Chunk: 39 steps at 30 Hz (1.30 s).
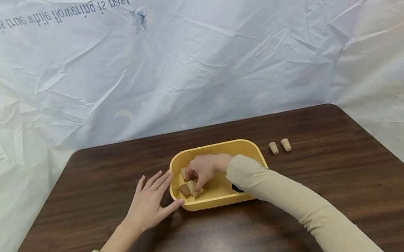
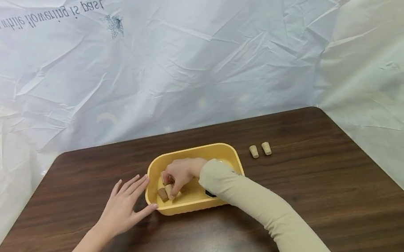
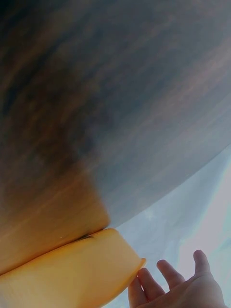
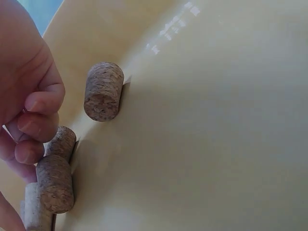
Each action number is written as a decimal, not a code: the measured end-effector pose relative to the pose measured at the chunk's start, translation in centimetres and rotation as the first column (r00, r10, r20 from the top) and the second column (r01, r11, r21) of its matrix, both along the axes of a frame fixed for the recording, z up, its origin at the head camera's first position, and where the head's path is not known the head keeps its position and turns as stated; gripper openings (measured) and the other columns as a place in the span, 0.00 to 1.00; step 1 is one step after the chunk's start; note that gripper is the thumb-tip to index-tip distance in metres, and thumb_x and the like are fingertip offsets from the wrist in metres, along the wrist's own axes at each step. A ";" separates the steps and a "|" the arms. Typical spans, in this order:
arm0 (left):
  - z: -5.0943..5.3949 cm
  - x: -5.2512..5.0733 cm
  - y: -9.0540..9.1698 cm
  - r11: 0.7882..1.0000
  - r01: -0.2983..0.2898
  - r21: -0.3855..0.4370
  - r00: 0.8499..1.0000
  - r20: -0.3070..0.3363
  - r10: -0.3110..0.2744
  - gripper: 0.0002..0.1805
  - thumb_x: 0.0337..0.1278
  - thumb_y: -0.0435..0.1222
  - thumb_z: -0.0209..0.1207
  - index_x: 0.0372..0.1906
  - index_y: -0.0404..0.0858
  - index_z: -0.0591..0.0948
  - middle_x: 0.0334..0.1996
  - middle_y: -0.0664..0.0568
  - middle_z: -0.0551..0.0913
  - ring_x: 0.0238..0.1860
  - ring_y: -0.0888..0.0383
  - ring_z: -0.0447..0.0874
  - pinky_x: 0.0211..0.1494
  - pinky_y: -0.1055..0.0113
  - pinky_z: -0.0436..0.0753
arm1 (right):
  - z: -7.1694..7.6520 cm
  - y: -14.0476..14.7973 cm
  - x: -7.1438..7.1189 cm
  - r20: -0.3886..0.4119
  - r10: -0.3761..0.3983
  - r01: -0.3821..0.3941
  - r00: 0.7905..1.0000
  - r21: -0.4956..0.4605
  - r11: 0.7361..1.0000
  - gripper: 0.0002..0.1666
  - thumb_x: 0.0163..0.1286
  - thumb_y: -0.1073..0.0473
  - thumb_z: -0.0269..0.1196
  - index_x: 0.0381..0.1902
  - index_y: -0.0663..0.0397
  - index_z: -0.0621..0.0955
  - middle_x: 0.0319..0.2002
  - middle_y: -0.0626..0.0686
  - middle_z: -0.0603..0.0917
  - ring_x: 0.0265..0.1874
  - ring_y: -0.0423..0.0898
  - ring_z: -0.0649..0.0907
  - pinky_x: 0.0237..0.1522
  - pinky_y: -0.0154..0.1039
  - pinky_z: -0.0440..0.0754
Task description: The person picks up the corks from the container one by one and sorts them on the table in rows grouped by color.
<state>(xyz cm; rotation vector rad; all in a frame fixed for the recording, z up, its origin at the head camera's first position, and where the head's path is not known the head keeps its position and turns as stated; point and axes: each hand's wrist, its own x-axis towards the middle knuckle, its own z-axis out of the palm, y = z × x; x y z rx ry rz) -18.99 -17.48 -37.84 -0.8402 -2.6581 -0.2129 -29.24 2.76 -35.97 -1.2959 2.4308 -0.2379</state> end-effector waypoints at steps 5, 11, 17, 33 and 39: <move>0.1 0.0 0.0 1.000 0.001 -0.002 1.000 0.003 -0.001 0.41 0.49 0.63 0.48 0.61 0.38 0.67 0.59 0.49 0.66 0.61 0.51 0.59 0.60 0.45 0.48 | 0.1 -0.3 0.2 -0.048 0.006 -0.005 0.999 0.027 1.000 0.27 0.48 0.42 0.67 0.46 0.47 0.79 0.32 0.39 0.77 0.29 0.35 0.75 0.31 0.29 0.72; 0.1 0.0 0.0 1.000 0.004 0.000 1.000 0.002 -0.004 0.41 0.49 0.63 0.48 0.61 0.38 0.67 0.59 0.49 0.66 0.61 0.51 0.59 0.60 0.45 0.48 | 0.1 -0.1 0.1 -0.048 0.013 -0.012 0.999 0.011 1.000 0.24 0.49 0.43 0.67 0.44 0.46 0.80 0.31 0.39 0.77 0.28 0.36 0.74 0.30 0.29 0.72; 0.0 0.0 0.0 1.000 0.010 0.001 1.000 -0.004 -0.010 0.41 0.49 0.63 0.48 0.61 0.38 0.67 0.59 0.49 0.66 0.61 0.51 0.59 0.60 0.45 0.50 | 0.6 0.5 0.0 -0.021 0.014 -0.014 1.000 0.018 1.000 0.28 0.51 0.42 0.65 0.49 0.46 0.78 0.37 0.39 0.77 0.32 0.35 0.75 0.34 0.30 0.72; -0.1 0.0 0.0 1.000 0.001 0.011 1.000 0.005 -0.001 0.41 0.49 0.63 0.48 0.61 0.38 0.67 0.59 0.49 0.66 0.61 0.51 0.58 0.60 0.46 0.48 | 2.9 3.7 -0.3 -0.036 -0.029 0.027 0.999 -0.039 0.999 0.26 0.56 0.45 0.62 0.52 0.46 0.76 0.23 0.44 0.75 0.19 0.39 0.72 0.21 0.32 0.69; 0.0 0.0 0.0 1.000 0.000 0.011 1.000 0.012 0.000 0.41 0.49 0.63 0.48 0.61 0.38 0.67 0.60 0.49 0.66 0.61 0.51 0.58 0.61 0.46 0.48 | 4.0 5.2 -0.4 -0.049 -0.030 0.026 0.998 -0.068 0.997 0.23 0.56 0.49 0.61 0.50 0.48 0.77 0.20 0.45 0.74 0.17 0.38 0.70 0.21 0.31 0.67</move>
